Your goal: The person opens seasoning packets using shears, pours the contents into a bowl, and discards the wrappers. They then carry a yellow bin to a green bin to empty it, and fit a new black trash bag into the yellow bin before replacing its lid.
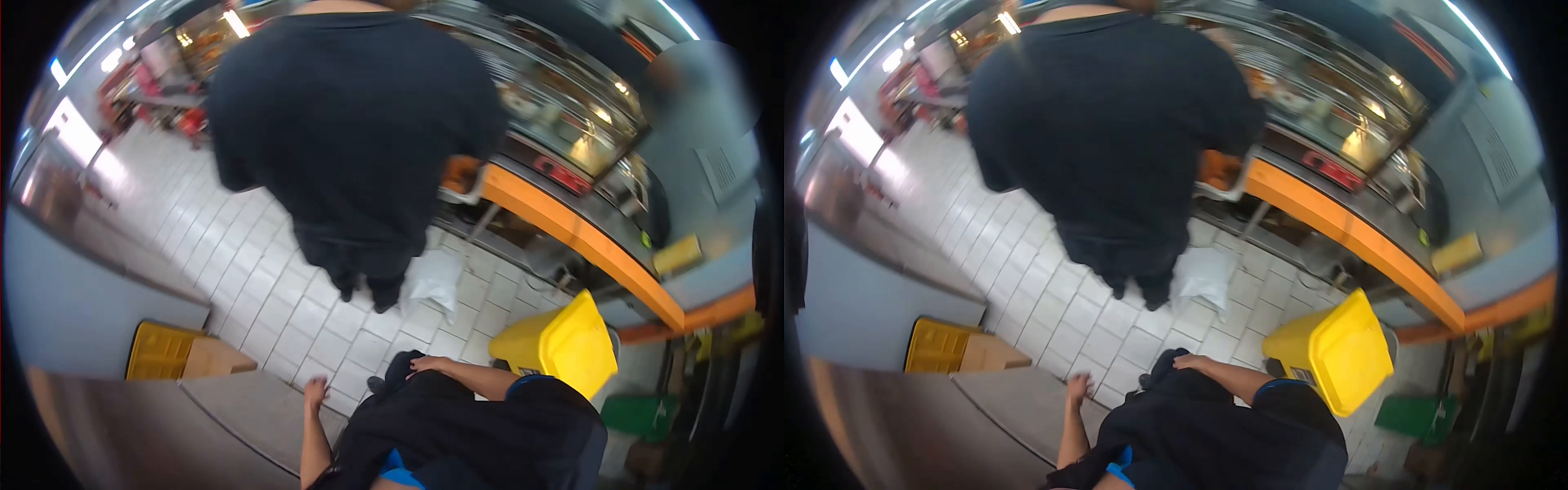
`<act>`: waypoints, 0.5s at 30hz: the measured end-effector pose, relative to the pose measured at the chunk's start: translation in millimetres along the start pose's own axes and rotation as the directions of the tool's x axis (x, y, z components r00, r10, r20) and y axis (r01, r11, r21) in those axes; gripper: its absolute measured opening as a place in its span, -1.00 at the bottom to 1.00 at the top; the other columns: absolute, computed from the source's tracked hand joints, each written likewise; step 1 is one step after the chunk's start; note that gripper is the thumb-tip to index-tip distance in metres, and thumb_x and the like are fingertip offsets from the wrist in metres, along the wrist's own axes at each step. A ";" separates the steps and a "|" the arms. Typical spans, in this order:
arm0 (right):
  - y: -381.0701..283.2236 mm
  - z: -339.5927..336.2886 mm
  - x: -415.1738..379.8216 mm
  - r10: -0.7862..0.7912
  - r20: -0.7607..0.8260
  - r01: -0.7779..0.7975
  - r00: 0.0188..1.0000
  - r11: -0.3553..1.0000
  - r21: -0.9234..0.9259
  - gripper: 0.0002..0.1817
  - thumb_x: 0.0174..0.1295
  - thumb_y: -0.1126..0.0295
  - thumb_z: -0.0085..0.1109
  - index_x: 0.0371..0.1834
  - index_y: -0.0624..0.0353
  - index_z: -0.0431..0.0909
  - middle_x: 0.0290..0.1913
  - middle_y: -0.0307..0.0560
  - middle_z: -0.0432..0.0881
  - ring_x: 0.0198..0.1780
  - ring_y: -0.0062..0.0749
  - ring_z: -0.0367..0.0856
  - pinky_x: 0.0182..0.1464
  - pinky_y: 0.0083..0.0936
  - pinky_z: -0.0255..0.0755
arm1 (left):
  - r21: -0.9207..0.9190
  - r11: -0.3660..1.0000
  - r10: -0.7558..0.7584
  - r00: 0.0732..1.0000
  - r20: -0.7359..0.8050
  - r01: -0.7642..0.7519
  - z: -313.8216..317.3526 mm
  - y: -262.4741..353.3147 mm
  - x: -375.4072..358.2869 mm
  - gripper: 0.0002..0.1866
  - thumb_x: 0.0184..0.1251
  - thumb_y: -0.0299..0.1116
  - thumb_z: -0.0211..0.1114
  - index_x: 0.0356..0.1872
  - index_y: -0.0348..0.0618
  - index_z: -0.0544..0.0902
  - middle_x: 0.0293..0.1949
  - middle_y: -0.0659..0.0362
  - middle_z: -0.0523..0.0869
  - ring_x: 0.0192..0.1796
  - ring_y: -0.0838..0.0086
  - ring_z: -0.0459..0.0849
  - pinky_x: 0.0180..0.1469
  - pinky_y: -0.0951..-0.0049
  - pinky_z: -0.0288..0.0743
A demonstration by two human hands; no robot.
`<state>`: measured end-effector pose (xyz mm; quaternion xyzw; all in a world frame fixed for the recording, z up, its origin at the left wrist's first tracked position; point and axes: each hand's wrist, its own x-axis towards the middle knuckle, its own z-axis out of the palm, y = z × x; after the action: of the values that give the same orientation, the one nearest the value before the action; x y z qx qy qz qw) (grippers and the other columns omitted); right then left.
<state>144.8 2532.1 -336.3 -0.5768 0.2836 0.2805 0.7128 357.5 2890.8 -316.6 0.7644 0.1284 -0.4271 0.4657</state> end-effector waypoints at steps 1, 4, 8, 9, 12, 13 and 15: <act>-31.0 15.5 14.5 0.029 0.056 -0.027 0.998 0.999 -0.042 -0.64 0.30 0.18 0.22 0.00 0.23 0.69 0.23 -0.08 0.58 0.18 -0.35 0.58 0.30 -0.44 0.36 | -0.017 0.994 0.110 0.992 0.064 -0.109 -11.3 36.2 16.4 -0.63 0.42 -0.18 0.11 0.08 -0.22 0.55 -0.07 0.09 0.68 -0.05 0.31 0.69 -0.18 0.24 0.60; -113.6 35.3 45.9 -0.182 0.199 0.252 0.963 0.872 -0.419 -0.47 0.32 0.10 0.24 0.29 0.09 0.49 0.25 -0.15 0.57 0.23 -0.44 0.55 0.28 -0.54 0.39 | -0.052 0.985 0.167 0.980 0.111 -0.163 -52.1 134.5 68.8 -0.68 0.40 -0.21 0.20 0.03 -0.20 0.59 -0.16 0.12 0.72 -0.19 0.40 0.72 -0.30 0.41 0.62; -208.0 60.6 132.1 -0.287 0.259 0.380 0.922 0.793 -0.476 -0.69 0.29 0.11 0.25 -0.11 0.08 0.75 0.02 -0.22 0.72 0.04 -0.46 0.65 0.09 -0.57 0.46 | -0.061 0.957 0.278 0.956 -0.088 -0.284 -123.1 182.1 146.5 -0.76 0.40 -0.26 0.19 -0.08 -0.20 0.60 -0.23 0.18 0.73 -0.26 0.45 0.72 -0.37 0.45 0.57; -230.6 65.1 154.6 -0.439 0.361 0.563 0.823 0.712 -0.419 -0.68 0.26 0.11 0.28 -0.20 0.14 0.76 -0.05 -0.17 0.74 -0.02 -0.47 0.67 0.00 -0.51 0.48 | 0.000 0.963 0.266 0.953 -0.142 -0.269 -143.4 182.7 156.4 -0.77 0.39 -0.27 0.20 -0.10 -0.20 0.60 -0.25 0.17 0.73 -0.28 0.45 0.72 -0.38 0.46 0.56; -288.9 74.3 206.9 -0.421 0.367 0.557 0.830 0.588 -0.586 -0.66 0.18 0.08 0.35 -0.38 0.17 0.76 -0.13 -0.15 0.75 -0.14 -0.43 0.68 -0.11 -0.49 0.50 | 0.084 0.988 0.139 0.980 -0.143 -0.128 -209.2 151.4 173.8 -0.75 0.41 -0.20 0.17 -0.08 -0.14 0.59 -0.23 0.15 0.72 -0.23 0.46 0.70 -0.34 0.34 0.58; -309.6 77.5 207.7 -0.437 0.259 0.493 0.861 0.592 -0.638 -0.64 0.11 0.04 0.40 -0.43 0.15 0.76 -0.23 -0.17 0.76 -0.23 -0.40 0.69 -0.19 -0.47 0.51 | 0.018 0.997 0.077 0.982 -0.175 -0.075 -226.4 140.7 167.0 -0.77 0.41 -0.21 0.16 -0.12 -0.14 0.61 -0.27 0.15 0.72 -0.27 0.45 0.70 -0.38 0.35 0.56; -334.6 83.6 234.1 -0.335 0.222 0.386 0.916 0.578 -0.719 -0.63 0.09 0.01 0.42 -0.43 0.13 0.76 -0.27 -0.17 0.76 -0.28 -0.40 0.69 -0.23 -0.46 0.50 | -0.031 0.999 0.009 0.985 -0.173 -0.014 -245.0 129.1 155.0 -0.78 0.41 -0.23 0.15 -0.15 -0.15 0.62 -0.31 0.15 0.72 -0.30 0.45 0.70 -0.43 0.35 0.55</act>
<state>554.4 2571.9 -270.3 -0.8548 -0.0027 0.2389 0.4607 658.2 2992.0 -309.2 0.7916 0.1708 -0.3543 0.4676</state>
